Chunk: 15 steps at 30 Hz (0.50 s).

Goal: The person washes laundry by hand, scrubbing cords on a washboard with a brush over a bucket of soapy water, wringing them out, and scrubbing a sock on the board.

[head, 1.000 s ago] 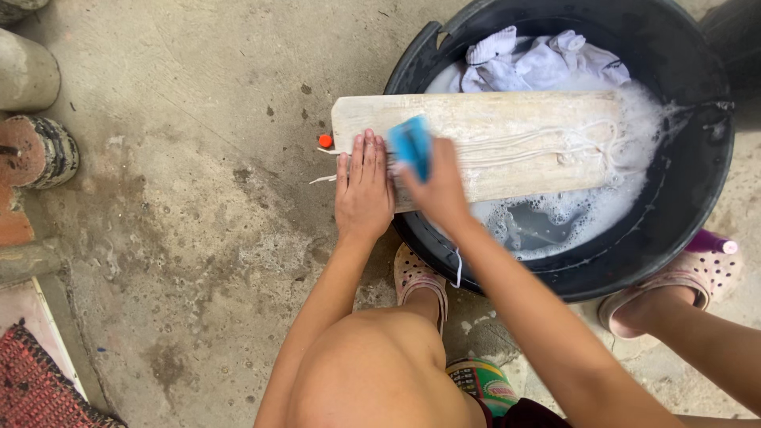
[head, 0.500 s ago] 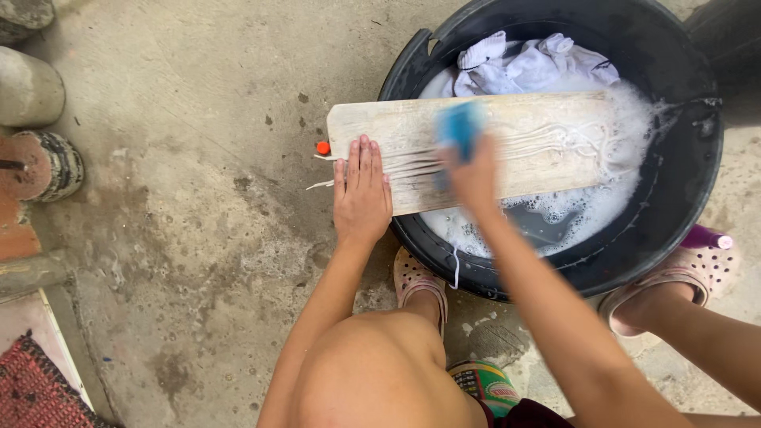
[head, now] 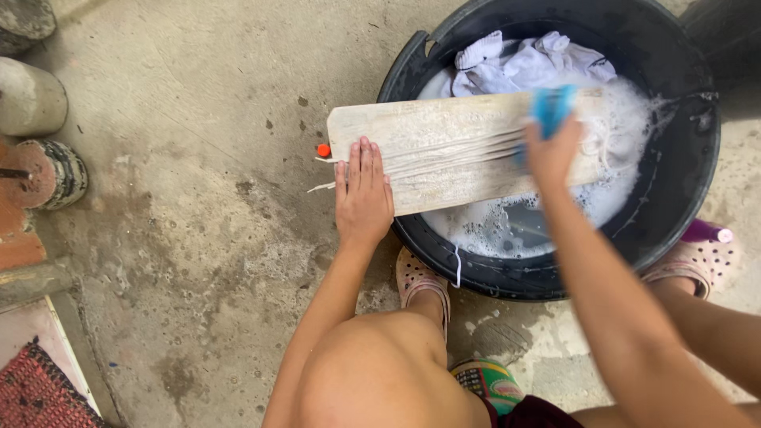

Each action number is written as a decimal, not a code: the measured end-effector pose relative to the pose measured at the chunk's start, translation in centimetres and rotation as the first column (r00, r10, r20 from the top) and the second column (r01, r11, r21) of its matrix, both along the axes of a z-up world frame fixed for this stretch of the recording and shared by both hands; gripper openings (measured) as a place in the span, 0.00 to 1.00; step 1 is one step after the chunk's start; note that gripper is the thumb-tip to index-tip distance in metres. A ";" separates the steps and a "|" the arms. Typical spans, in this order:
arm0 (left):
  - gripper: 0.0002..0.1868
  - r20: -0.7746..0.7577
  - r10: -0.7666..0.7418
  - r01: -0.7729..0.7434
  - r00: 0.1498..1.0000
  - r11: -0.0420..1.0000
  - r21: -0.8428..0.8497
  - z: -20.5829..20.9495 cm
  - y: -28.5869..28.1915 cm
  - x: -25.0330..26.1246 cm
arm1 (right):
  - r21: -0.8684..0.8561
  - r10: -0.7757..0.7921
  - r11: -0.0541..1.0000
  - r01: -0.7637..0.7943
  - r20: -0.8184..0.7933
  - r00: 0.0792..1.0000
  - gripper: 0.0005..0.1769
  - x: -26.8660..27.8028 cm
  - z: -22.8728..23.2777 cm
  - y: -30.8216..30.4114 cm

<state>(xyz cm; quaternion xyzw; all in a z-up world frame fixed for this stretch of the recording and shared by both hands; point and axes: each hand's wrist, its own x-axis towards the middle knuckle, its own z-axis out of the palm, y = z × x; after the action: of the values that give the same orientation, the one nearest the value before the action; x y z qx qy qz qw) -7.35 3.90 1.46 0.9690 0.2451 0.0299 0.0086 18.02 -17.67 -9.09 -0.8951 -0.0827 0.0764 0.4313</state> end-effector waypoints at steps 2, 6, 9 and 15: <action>0.31 -0.012 -0.006 0.006 1.000 1.000 0.000 0.1 -0.2 0.1 | 0.045 0.263 0.960 -0.275 0.182 0.948 0.31 -7.1 2.0 6.2; 0.32 -0.038 0.007 -0.006 0.999 1.000 0.014 -0.2 -0.1 -0.2 | 0.183 0.515 0.847 -0.500 -0.044 0.856 0.36 -14.3 6.6 9.9; 0.32 -0.023 -0.011 0.011 1.000 1.000 0.010 -0.5 -0.1 -0.2 | 0.064 0.453 0.879 -0.473 0.202 0.868 0.31 -9.6 2.8 5.3; 0.32 -0.031 -0.005 0.006 1.000 1.000 0.029 -0.2 -0.3 0.0 | -0.119 0.005 0.993 0.005 0.083 0.997 0.30 3.0 -2.2 -5.3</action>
<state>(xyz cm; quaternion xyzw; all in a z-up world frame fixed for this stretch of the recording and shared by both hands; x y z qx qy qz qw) -7.37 3.63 1.24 0.9700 0.2422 0.0183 -0.0090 21.00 -22.98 -11.33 -0.9217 -0.0959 0.0436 0.3734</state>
